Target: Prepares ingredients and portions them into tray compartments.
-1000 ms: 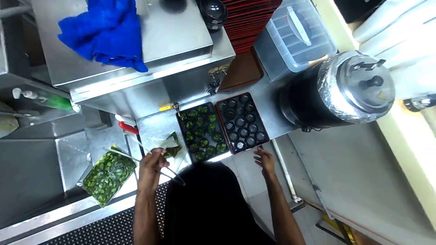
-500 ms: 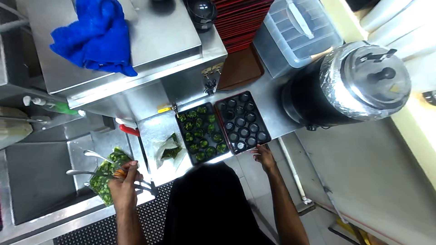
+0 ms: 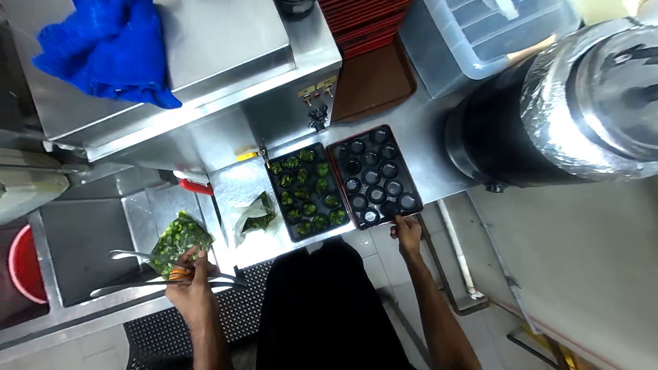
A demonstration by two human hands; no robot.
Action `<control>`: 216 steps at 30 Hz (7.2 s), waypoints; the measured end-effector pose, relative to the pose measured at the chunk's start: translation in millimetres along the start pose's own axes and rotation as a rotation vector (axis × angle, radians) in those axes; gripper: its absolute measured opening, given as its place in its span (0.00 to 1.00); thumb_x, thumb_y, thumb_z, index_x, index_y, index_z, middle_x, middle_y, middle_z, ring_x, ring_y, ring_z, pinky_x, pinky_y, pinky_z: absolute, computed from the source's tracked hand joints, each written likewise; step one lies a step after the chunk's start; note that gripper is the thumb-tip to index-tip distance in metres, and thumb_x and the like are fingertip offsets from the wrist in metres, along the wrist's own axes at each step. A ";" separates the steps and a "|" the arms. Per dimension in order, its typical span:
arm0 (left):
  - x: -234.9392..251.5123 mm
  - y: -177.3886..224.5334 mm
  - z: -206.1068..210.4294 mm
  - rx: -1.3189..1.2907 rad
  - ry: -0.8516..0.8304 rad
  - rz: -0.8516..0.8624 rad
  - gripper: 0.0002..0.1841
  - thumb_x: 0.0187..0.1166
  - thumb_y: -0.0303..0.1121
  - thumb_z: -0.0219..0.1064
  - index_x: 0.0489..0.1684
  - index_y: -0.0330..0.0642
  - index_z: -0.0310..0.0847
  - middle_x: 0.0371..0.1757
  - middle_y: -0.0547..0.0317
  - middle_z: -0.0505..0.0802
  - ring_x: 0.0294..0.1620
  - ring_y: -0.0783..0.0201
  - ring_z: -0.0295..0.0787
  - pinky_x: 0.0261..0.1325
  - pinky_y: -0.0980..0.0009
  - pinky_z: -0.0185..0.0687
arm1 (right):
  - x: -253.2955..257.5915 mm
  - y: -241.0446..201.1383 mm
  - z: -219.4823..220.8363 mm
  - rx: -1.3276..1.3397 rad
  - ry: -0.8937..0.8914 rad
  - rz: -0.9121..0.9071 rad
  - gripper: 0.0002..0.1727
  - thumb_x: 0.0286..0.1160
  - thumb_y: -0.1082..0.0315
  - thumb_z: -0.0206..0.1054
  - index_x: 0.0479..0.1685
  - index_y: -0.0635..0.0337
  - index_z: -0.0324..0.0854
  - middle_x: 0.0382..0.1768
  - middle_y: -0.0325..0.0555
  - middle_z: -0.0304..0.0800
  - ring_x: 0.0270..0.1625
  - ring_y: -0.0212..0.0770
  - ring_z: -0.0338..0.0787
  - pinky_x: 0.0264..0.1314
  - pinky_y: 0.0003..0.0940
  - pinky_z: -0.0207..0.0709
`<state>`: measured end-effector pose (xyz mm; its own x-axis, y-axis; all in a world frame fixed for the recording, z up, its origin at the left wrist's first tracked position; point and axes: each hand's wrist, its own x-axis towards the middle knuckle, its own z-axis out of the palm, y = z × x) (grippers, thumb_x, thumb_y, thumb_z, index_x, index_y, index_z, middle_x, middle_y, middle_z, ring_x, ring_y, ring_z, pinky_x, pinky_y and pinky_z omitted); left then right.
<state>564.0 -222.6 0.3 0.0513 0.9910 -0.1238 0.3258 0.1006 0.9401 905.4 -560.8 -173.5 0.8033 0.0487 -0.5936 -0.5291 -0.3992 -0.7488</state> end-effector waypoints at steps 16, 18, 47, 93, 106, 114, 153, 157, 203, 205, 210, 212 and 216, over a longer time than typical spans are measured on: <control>7.5 3.0 6.6 -0.087 -0.070 0.010 0.15 0.81 0.27 0.68 0.63 0.34 0.80 0.26 0.65 0.88 0.20 0.70 0.84 0.27 0.74 0.88 | -49.6 6.4 54.6 0.236 -0.211 -0.152 0.16 0.91 0.72 0.50 0.36 0.72 0.78 0.26 0.54 0.94 0.29 0.45 0.97 0.39 0.39 0.95; 13.1 5.4 2.2 -0.103 -0.068 0.017 0.14 0.81 0.26 0.68 0.62 0.33 0.81 0.26 0.64 0.88 0.20 0.70 0.84 0.27 0.74 0.87 | -58.4 7.0 65.2 0.251 -0.221 -0.161 0.16 0.91 0.72 0.51 0.35 0.72 0.78 0.26 0.54 0.94 0.28 0.45 0.97 0.39 0.39 0.95; 44.5 -14.9 -15.8 -0.140 -0.116 -0.026 0.15 0.80 0.26 0.69 0.61 0.33 0.81 0.26 0.63 0.87 0.20 0.69 0.84 0.26 0.73 0.87 | -100.2 22.1 130.2 0.159 -0.500 0.108 0.15 0.93 0.72 0.53 0.46 0.77 0.80 0.38 0.60 0.97 0.35 0.47 0.99 0.43 0.39 0.95; 51.3 -45.9 62.0 0.986 -0.330 -0.030 0.32 0.85 0.59 0.59 0.77 0.45 0.79 0.57 0.42 0.94 0.58 0.40 0.92 0.60 0.38 0.83 | -213.1 -122.1 187.2 -1.408 -0.700 -0.472 0.27 0.89 0.44 0.56 0.66 0.56 0.83 0.60 0.58 0.91 0.63 0.62 0.91 0.63 0.64 0.82; 41.3 -56.7 60.3 0.957 -0.424 0.063 0.26 0.91 0.56 0.51 0.60 0.50 0.92 0.46 0.45 0.97 0.51 0.42 0.94 0.54 0.39 0.84 | -216.7 -125.8 271.0 -1.585 -0.478 -0.522 0.23 0.86 0.77 0.50 0.77 0.74 0.70 0.70 0.71 0.79 0.57 0.67 0.91 0.52 0.58 0.87; 53.5 -56.9 57.5 0.945 -0.377 0.007 0.27 0.90 0.57 0.50 0.55 0.48 0.92 0.45 0.45 0.96 0.51 0.42 0.94 0.53 0.40 0.84 | -197.4 -139.7 263.9 -1.565 -0.512 -0.519 0.17 0.87 0.67 0.53 0.61 0.59 0.85 0.60 0.60 0.91 0.62 0.63 0.90 0.58 0.62 0.83; 63.3 -72.7 46.8 0.773 -0.451 -0.036 0.35 0.82 0.67 0.56 0.69 0.48 0.87 0.50 0.44 0.96 0.52 0.43 0.94 0.58 0.39 0.84 | -190.6 -138.1 176.3 -1.399 -0.556 -0.511 0.18 0.87 0.46 0.58 0.65 0.32 0.89 0.51 0.46 0.97 0.56 0.54 0.94 0.57 0.62 0.83; 64.3 -72.3 44.3 0.741 -0.456 -0.057 0.39 0.79 0.71 0.55 0.72 0.49 0.85 0.50 0.44 0.95 0.51 0.44 0.93 0.57 0.40 0.84 | -170.2 -141.2 150.1 -1.065 -0.652 -0.471 0.16 0.82 0.46 0.66 0.59 0.32 0.94 0.47 0.31 0.99 0.54 0.38 0.95 0.62 0.56 0.83; 15.6 -64.9 34.5 0.612 -0.219 0.038 0.66 0.59 0.65 0.79 0.95 0.39 0.39 0.83 0.48 0.77 0.62 0.50 0.90 0.61 0.46 0.87 | -153.6 -168.7 149.1 -0.990 -0.555 -0.472 0.16 0.81 0.47 0.67 0.58 0.36 0.95 0.46 0.30 0.99 0.52 0.39 0.95 0.61 0.57 0.83; 14.5 -65.4 45.2 0.647 -0.236 0.000 0.65 0.61 0.60 0.80 0.96 0.41 0.38 0.84 0.50 0.77 0.60 0.50 0.91 0.58 0.46 0.88 | -166.2 -168.0 147.1 -1.131 -0.602 -0.437 0.17 0.80 0.45 0.68 0.58 0.34 0.94 0.47 0.33 0.99 0.54 0.42 0.95 0.61 0.59 0.83; 21.3 -70.0 60.8 0.641 -0.301 0.023 0.59 0.64 0.46 0.77 0.96 0.40 0.36 0.83 0.51 0.78 0.60 0.49 0.92 0.55 0.46 0.89 | -195.1 -150.9 185.3 -1.485 -0.557 -0.463 0.21 0.85 0.43 0.60 0.67 0.38 0.88 0.55 0.51 0.95 0.60 0.58 0.92 0.61 0.64 0.82; 24.1 -70.8 60.6 0.638 -0.324 0.040 0.59 0.63 0.43 0.77 0.96 0.41 0.36 0.82 0.52 0.79 0.62 0.49 0.91 0.57 0.46 0.89 | -202.8 -138.9 206.2 -1.535 -0.562 -0.517 0.22 0.87 0.47 0.57 0.69 0.44 0.86 0.56 0.55 0.94 0.60 0.61 0.92 0.61 0.65 0.82; 32.8 -71.6 57.9 0.610 -0.353 0.023 0.59 0.62 0.40 0.78 0.96 0.42 0.36 0.83 0.52 0.78 0.59 0.50 0.91 0.58 0.46 0.88 | -203.4 -109.6 239.7 -1.600 -0.583 -0.618 0.21 0.90 0.55 0.54 0.69 0.56 0.81 0.58 0.60 0.92 0.59 0.65 0.92 0.57 0.65 0.83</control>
<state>597.1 -202.5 -89.5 0.3343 0.8937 -0.2993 0.7868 -0.0898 0.6107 734.4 -307.5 -41.3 0.3862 0.6547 -0.6498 0.8045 -0.5837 -0.1100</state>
